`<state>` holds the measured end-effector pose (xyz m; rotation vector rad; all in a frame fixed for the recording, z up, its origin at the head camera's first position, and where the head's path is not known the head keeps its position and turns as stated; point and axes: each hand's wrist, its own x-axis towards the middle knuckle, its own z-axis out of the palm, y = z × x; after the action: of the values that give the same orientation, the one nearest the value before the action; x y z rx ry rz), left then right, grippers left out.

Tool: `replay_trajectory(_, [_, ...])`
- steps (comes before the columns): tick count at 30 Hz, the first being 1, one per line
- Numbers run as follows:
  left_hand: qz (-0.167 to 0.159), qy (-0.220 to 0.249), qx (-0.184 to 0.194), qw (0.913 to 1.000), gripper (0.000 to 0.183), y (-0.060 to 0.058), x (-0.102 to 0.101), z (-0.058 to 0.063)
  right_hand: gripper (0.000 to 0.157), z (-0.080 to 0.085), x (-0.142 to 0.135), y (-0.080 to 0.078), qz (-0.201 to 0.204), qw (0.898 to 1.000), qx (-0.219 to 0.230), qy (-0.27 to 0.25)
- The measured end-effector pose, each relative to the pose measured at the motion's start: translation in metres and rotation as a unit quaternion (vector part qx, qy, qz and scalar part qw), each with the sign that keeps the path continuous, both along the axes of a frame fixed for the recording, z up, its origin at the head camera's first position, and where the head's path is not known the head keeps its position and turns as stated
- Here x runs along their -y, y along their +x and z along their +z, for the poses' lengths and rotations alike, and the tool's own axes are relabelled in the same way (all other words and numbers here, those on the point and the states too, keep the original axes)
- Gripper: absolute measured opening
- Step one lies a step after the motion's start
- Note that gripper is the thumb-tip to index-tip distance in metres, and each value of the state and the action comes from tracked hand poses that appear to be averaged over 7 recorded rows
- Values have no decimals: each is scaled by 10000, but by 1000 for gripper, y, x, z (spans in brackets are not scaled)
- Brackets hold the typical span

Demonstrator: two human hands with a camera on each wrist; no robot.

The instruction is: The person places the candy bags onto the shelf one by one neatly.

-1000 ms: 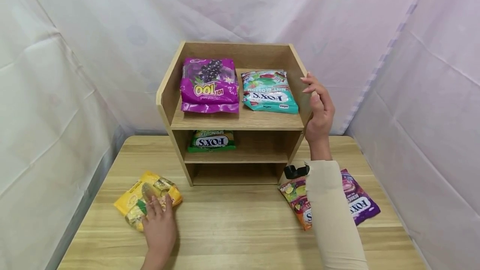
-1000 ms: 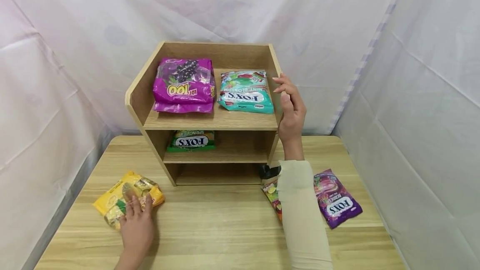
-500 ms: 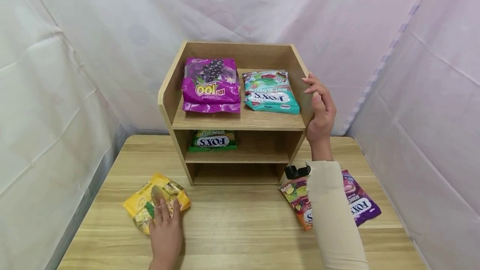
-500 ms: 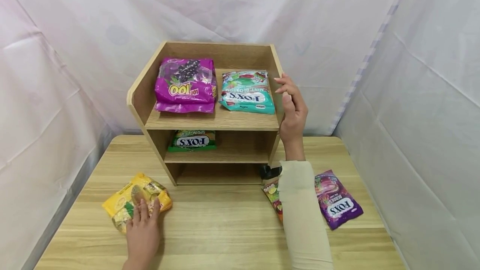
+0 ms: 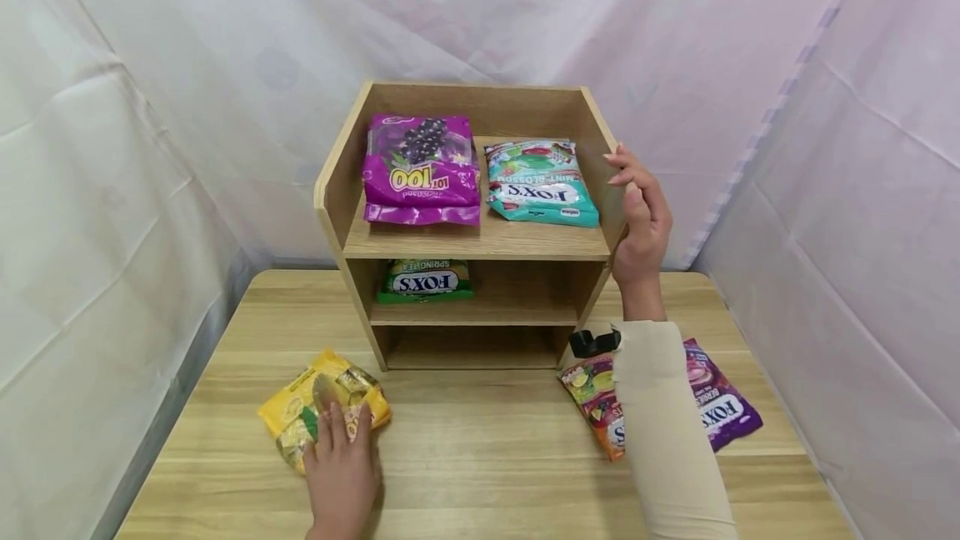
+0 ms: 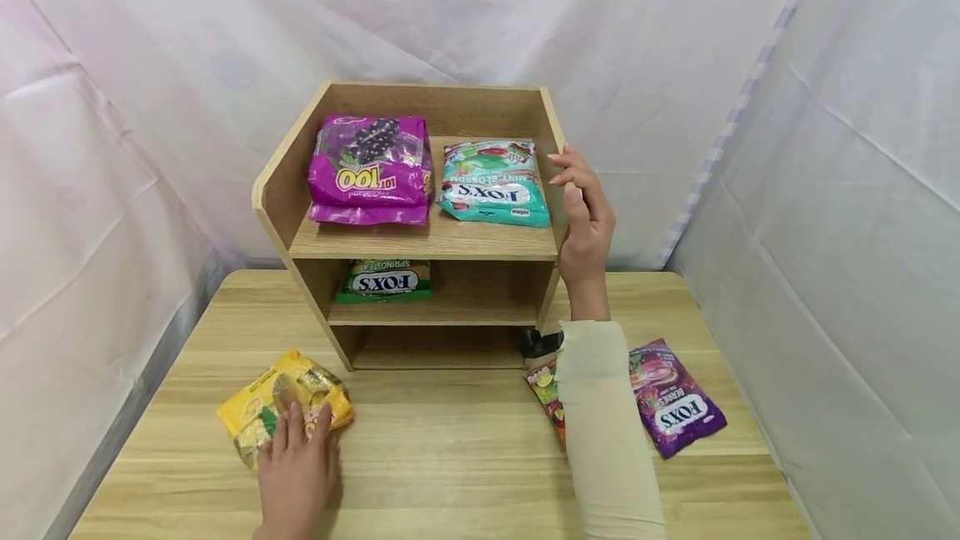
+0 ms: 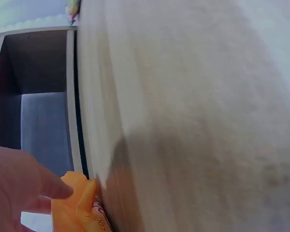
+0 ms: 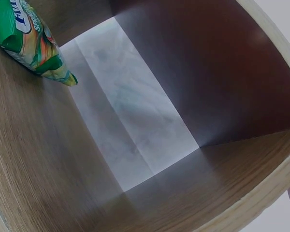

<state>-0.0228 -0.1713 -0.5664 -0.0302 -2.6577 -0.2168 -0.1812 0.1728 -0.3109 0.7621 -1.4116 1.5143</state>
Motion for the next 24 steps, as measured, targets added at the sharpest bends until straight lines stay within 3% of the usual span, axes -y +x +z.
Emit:
replay_trajectory(6, [-185,407,-443,9980,45,-11,2,9,27,2,-1,1,-21,10000,2,-13])
replay_trajectory(11, [-226,368,-834,9956,49,-33,16,22,27,2,-1,0,5,10000,-23,-5])
replay_trajectory(14, [3,335,-630,9975,56,-46,28,27,27,1,-1,-1,16,10000,-22,18])
replay_trajectory(17, [138,379,-180,9990,63,-54,39,27,27,0,-1,-1,24,10000,-11,29])
replay_trajectory(20, [60,341,128,9993,68,-57,49,25,28,-1,-1,-1,33,10000,-1,35])
replay_trajectory(24, [-124,130,129,9998,71,-57,54,21,29,0,-1,0,33,10000,-23,23])
